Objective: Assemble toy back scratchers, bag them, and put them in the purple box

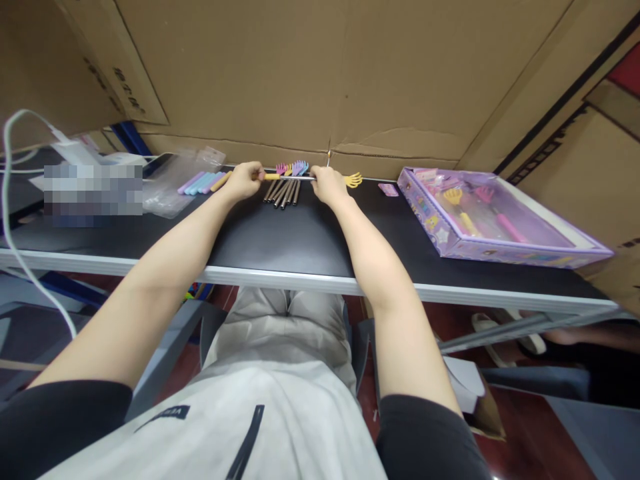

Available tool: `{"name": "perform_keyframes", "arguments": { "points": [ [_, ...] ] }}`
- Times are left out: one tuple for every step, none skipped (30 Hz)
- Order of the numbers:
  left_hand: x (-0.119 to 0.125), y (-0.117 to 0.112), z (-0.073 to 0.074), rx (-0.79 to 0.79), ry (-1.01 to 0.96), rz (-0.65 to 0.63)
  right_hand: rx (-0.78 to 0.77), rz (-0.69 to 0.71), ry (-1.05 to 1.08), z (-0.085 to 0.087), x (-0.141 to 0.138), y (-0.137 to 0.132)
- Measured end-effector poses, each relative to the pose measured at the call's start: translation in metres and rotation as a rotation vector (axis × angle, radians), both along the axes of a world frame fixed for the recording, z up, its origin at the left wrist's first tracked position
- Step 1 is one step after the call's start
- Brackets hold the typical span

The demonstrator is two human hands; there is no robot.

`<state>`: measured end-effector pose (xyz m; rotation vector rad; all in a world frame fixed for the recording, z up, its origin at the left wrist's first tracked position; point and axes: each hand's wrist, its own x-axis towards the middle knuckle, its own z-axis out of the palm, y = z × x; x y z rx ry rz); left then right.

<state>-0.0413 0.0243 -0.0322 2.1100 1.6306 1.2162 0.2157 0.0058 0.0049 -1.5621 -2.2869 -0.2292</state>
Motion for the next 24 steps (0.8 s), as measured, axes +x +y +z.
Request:
{"name": "perform_keyframes", "arguments": {
  "points": [
    [-0.001,0.002,-0.002,0.002,-0.008,0.008,0.002,0.016,0.026,-0.001,0.002,0.003],
    [-0.001,0.004,-0.003,0.004,-0.017,0.010,0.006,0.033,0.048,-0.003,0.004,0.006],
    [-0.002,0.007,-0.005,0.006,-0.026,0.008,0.009,0.053,0.067,-0.005,0.006,0.009],
    [-0.003,0.008,-0.006,0.011,-0.033,0.001,0.012,0.070,0.082,-0.006,0.008,0.012],
    [-0.003,0.009,-0.006,0.019,-0.035,-0.009,0.015,0.084,0.094,-0.008,0.009,0.015],
    [-0.003,0.010,-0.006,0.029,-0.034,-0.019,0.017,0.095,0.103,-0.009,0.010,0.017],
    [-0.003,0.010,-0.006,0.041,-0.032,-0.029,0.017,0.104,0.109,-0.010,0.011,0.019],
    [-0.003,0.010,-0.006,0.053,-0.031,-0.036,0.014,0.113,0.114,-0.010,0.012,0.020],
    [-0.003,0.009,-0.005,0.059,-0.032,-0.044,0.010,0.123,0.118,-0.010,0.013,0.021],
    [-0.003,0.008,-0.003,0.060,-0.032,-0.055,0.005,0.133,0.121,-0.010,0.013,0.022],
    [-0.003,0.007,-0.002,0.055,-0.031,-0.070,-0.002,0.144,0.122,-0.010,0.013,0.022],
    [-0.004,0.006,-0.001,0.046,-0.025,-0.087,-0.008,0.153,0.122,-0.010,0.013,0.023],
    [-0.004,0.005,0.001,0.037,-0.013,-0.099,-0.013,0.160,0.122,-0.009,0.013,0.023],
    [-0.005,0.004,0.002,0.031,0.007,-0.104,-0.018,0.168,0.121,-0.009,0.014,0.023],
    [-0.006,0.003,0.003,0.033,0.032,-0.097,-0.024,0.177,0.119,-0.009,0.014,0.023],
    [-0.007,0.001,0.005,0.043,0.059,-0.081,-0.030,0.188,0.116,-0.009,0.014,0.024],
    [-0.008,-0.001,0.006,0.056,0.087,-0.061,-0.036,0.198,0.114,-0.009,0.014,0.025],
    [-0.008,-0.003,0.008,0.070,0.115,-0.043,-0.043,0.208,0.111,-0.009,0.015,0.025],
    [-0.008,-0.005,0.009,0.077,0.142,-0.033,-0.050,0.216,0.110,-0.009,0.015,0.025],
    [-0.008,-0.007,0.011,0.075,0.168,-0.031,-0.057,0.220,0.108,-0.009,0.016,0.025],
    [-0.008,-0.009,0.012,0.065,0.193,-0.035,-0.065,0.220,0.107,-0.008,0.016,0.025],
    [-0.008,-0.010,0.013,0.047,0.219,-0.044,-0.075,0.218,0.108,-0.007,0.016,0.024],
    [-0.008,-0.011,0.015,0.024,0.240,-0.059,-0.085,0.215,0.110,-0.006,0.017,0.023],
    [-0.009,-0.012,0.016,0.004,0.252,-0.079,-0.094,0.212,0.115,-0.005,0.017,0.022]
  ]
}}
